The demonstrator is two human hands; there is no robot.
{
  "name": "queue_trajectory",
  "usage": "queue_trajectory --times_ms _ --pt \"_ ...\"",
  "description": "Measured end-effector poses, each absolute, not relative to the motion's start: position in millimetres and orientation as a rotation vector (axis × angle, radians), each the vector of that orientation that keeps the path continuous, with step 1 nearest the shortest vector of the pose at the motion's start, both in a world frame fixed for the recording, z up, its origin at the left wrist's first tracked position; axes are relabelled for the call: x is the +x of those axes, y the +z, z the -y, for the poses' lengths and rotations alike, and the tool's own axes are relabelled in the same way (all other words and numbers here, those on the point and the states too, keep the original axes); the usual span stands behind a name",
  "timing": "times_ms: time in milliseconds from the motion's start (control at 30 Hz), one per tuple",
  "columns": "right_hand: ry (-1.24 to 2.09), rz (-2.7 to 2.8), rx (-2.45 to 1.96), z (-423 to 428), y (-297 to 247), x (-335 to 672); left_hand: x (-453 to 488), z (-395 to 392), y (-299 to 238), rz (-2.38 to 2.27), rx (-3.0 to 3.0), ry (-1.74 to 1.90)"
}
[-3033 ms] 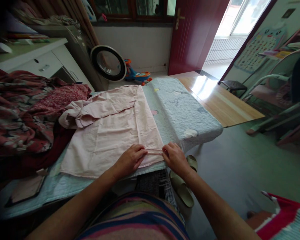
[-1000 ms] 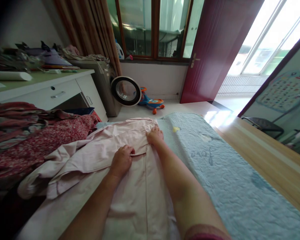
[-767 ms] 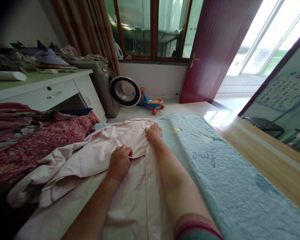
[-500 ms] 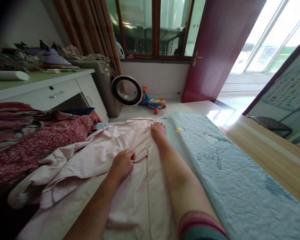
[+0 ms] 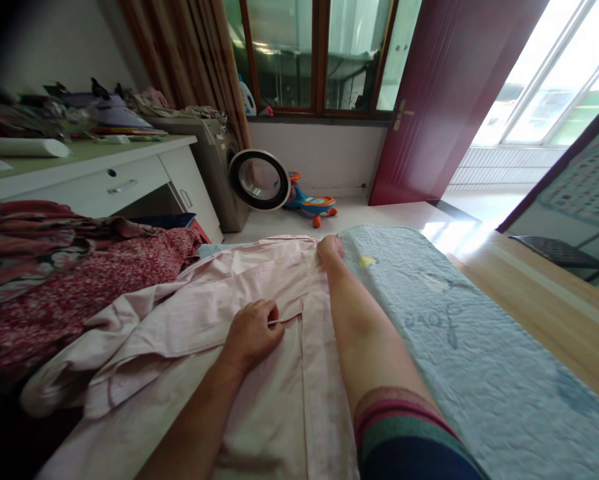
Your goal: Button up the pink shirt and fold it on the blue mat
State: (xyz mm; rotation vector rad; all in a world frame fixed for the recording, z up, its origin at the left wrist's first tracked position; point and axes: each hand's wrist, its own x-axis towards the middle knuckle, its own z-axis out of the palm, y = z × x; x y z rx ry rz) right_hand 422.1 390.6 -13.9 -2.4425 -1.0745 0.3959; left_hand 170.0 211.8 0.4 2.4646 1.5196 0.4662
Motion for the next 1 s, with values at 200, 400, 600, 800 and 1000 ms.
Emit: queue_trajectory --times_ms 200,400,600,800,1000 --pt "0.213 1.172 -2.374 -374.7 -15.3 414.0 171.8 -210.7 -2.7 -1.578 2.421 0.485" --pt "0.14 1.238 -2.372 -369.2 -16.1 410.2 174.3 -211.1 -6.0 -1.676 2.467 0.366" --pt "0.039 1.354 -2.37 -349.6 -9.8 399.6 176.1 -210.6 -12.2 -1.69 2.49 0.375" --pt "0.122 1.809 -2.237 -328.8 -26.3 380.4 177.6 -209.6 -19.0 -1.678 2.497 0.361" --pt "0.114 1.851 -2.247 -342.5 -30.2 383.8 176.9 -207.2 -19.5 -1.682 2.486 0.307"
